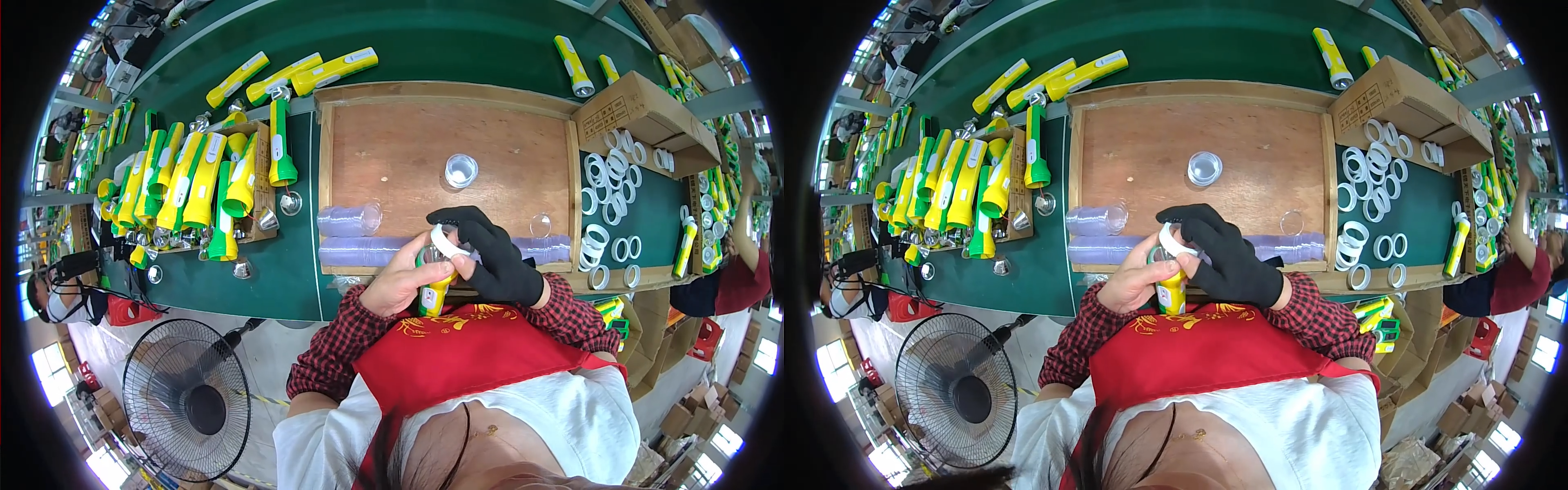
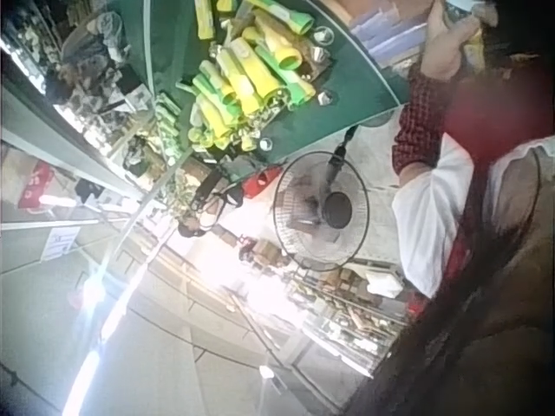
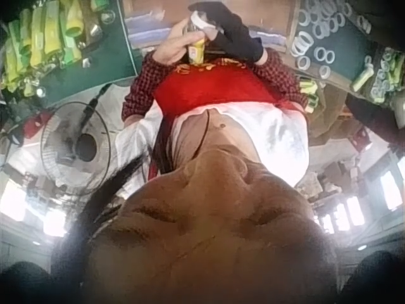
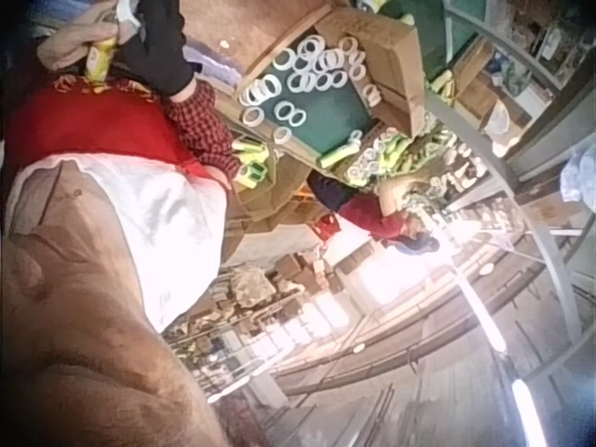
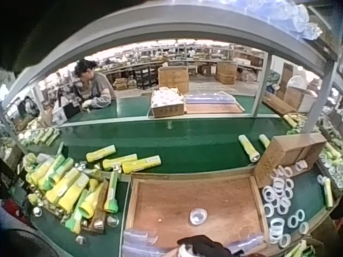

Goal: Assembling plastic flashlights by attaching reflectors and locking rings on a factory assembly line.

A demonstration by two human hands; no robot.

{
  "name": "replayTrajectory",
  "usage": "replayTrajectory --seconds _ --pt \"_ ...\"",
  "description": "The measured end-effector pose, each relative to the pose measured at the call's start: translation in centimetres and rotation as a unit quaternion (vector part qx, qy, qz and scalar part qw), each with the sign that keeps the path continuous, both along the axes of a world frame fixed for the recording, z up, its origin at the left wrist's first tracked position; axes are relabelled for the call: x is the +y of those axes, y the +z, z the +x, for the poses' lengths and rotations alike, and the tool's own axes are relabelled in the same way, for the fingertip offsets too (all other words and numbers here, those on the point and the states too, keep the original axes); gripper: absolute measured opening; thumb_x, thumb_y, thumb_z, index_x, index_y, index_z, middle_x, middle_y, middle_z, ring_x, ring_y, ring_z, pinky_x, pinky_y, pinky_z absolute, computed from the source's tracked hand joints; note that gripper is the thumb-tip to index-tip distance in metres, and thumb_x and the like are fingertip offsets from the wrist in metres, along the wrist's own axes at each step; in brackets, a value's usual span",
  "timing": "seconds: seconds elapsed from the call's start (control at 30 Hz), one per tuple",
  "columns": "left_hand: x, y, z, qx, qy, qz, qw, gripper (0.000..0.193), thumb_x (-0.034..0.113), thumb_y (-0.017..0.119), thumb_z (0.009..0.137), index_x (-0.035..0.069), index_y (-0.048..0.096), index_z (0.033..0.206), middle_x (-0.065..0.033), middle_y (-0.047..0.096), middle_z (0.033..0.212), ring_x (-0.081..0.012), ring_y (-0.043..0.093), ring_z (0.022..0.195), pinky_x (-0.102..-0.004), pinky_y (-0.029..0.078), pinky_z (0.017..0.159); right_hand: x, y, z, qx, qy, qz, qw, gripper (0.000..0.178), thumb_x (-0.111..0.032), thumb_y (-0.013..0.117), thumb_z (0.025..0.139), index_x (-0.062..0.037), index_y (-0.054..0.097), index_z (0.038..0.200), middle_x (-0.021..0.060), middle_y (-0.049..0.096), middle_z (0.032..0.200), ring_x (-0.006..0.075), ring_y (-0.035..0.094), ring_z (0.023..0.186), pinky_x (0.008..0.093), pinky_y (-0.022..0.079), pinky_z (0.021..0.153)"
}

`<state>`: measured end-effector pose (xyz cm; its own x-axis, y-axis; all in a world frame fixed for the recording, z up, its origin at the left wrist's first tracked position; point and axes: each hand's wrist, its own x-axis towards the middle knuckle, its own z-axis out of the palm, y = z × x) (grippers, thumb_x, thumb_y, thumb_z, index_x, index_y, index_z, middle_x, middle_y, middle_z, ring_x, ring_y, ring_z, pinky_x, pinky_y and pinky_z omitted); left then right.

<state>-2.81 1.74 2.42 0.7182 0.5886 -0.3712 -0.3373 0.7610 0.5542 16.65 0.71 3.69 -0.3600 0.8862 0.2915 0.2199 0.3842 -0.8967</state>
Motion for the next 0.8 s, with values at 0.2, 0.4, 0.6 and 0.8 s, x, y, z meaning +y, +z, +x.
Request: replayTrajectory --seconds 0.2,0.4,0.6,0.8 --pt "-0.1 -2.0 -0.8 0.023 -0.083 0.054 0.995 0.060 0.011 0.073 0.085 0.002 0.041 0.135 -0.0039 0.056 0.115 -0.0130 0.055 0.108 -0.0282 0.046 0.093 -0.1 0.1 -0.7 -0.008 0.030 0.078 0.996 0.014 -0.012 0.050 0.090 0.0013 0.054 0.095 0.0219 0.058 0.117 0.0371 0.057 0.100 0.0413 0.047 0.087" --pt "-1.0 -2.6 0.3 -0.039 -0.007 0.127 0.991 0.084 0.038 0.076 0.082 0.001 0.031 0.142 -0.0085 0.048 0.130 -0.0176 0.047 0.122 -0.0314 0.038 0.105 -1.7 -0.7 -1.2 -0.074 0.019 0.141 0.987 0.015 -0.010 0.059 0.086 0.0004 0.054 0.095 0.0226 0.058 0.120 0.0387 0.061 0.104 0.0423 0.050 0.089" --pt "-0.5 -1.3 0.9 -0.031 -0.027 0.145 0.989 0.104 0.067 0.058 0.081 0.001 0.016 0.150 -0.0093 0.048 0.129 -0.0171 0.048 0.119 -0.0309 0.039 0.102 -2.4 -0.2 -1.4 -0.108 -0.012 0.130 0.986 0.035 -0.012 0.074 0.077 0.0004 0.054 0.103 0.0234 0.058 0.122 0.0380 0.060 0.107 0.0412 0.051 0.087" --pt "1.3 0.9 3.0 0.283 -0.067 0.413 0.863 0.056 0.020 0.076 0.078 -0.001 0.045 0.119 -0.0114 0.061 0.102 -0.0197 0.064 0.085 -0.0317 0.051 0.076 1.2 3.2 1.3 -0.027 -0.152 0.043 0.987 0.028 -0.009 0.064 0.086 0.0005 0.052 0.110 0.0157 0.059 0.123 0.0196 0.059 0.102 0.0317 0.047 0.086"
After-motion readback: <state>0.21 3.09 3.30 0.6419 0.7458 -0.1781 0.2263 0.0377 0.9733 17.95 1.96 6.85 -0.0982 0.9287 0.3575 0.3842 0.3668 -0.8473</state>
